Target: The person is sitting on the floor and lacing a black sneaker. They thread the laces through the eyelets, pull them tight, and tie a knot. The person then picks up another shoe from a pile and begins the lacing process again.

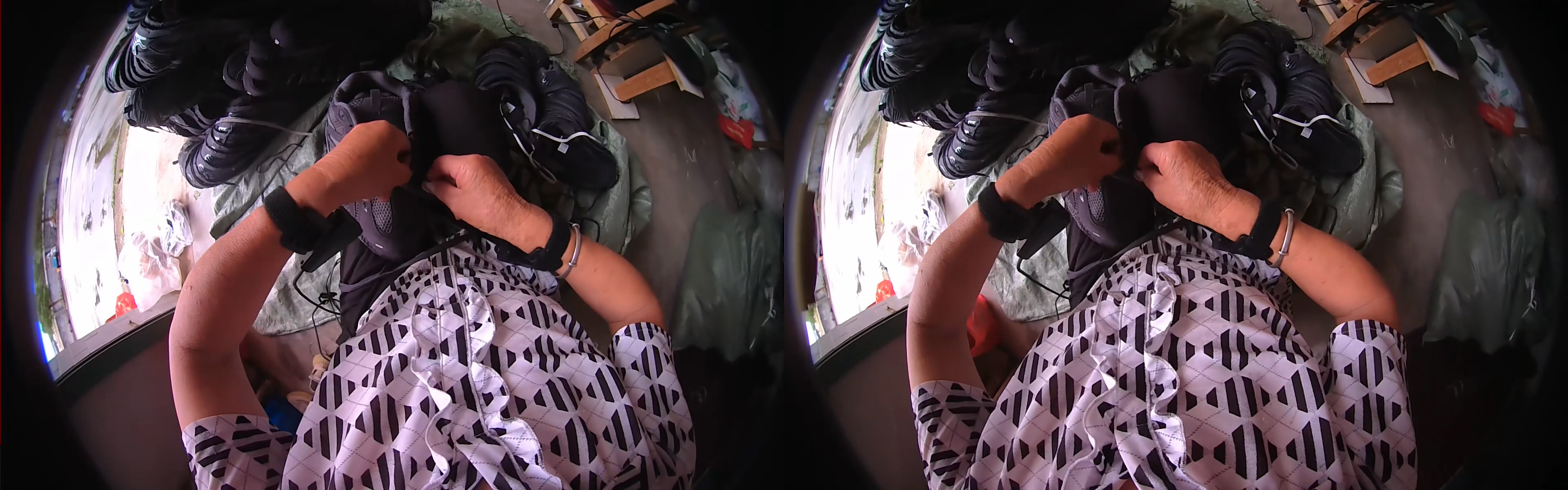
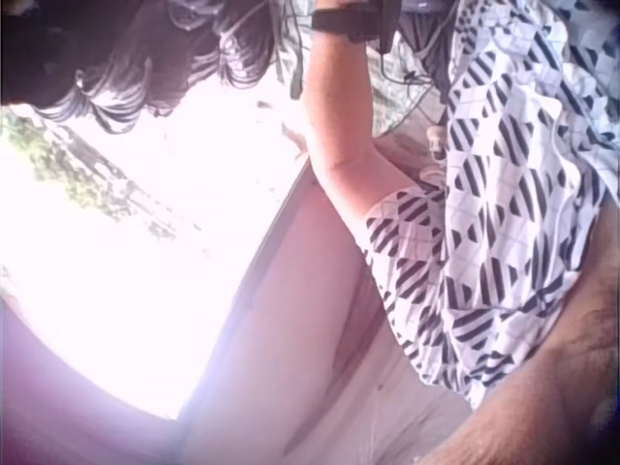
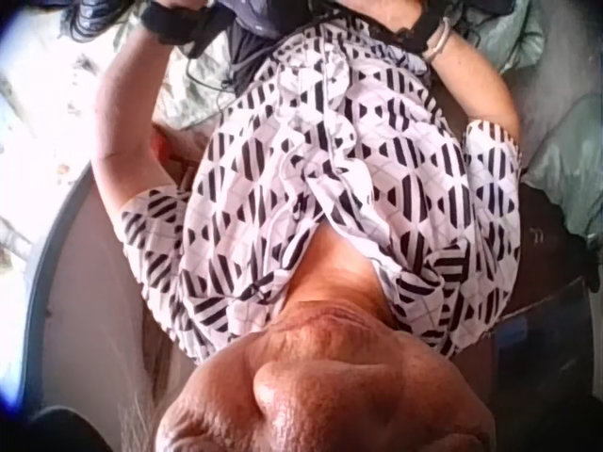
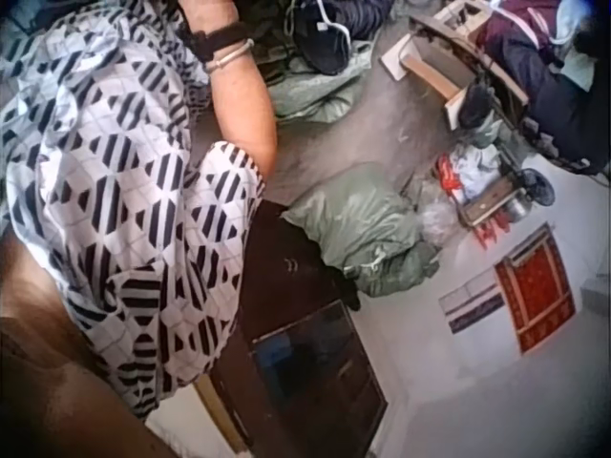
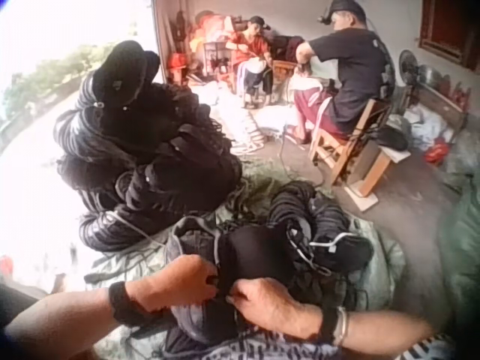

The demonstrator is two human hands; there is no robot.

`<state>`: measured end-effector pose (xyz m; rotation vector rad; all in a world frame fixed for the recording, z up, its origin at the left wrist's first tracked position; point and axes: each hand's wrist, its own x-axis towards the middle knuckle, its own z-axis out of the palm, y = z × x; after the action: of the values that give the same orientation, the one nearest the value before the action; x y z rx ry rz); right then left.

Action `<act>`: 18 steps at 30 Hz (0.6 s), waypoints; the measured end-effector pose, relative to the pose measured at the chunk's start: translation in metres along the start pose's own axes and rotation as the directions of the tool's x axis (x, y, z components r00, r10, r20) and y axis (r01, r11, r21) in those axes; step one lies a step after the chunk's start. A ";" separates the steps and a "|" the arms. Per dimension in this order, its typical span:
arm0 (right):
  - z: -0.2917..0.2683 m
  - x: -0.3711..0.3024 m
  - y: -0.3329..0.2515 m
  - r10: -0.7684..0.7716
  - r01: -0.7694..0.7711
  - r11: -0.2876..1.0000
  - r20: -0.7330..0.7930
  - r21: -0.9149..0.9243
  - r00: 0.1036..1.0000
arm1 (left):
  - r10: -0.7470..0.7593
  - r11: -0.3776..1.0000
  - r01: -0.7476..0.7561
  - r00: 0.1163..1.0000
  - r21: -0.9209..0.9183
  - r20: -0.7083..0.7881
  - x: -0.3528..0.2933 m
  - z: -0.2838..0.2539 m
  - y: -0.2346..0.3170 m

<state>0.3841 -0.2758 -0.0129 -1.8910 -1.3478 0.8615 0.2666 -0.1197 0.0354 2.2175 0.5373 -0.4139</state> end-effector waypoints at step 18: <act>0.011 0.003 -0.010 0.001 -0.002 1.000 -0.029 -0.022 1.000 | -0.027 0.997 0.033 0.996 0.065 -0.089 0.001 0.013 -0.009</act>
<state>0.3703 -0.2690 -0.0112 -1.9144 -1.3444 0.8199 0.2611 -0.1242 0.0214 2.3027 0.6129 -0.3553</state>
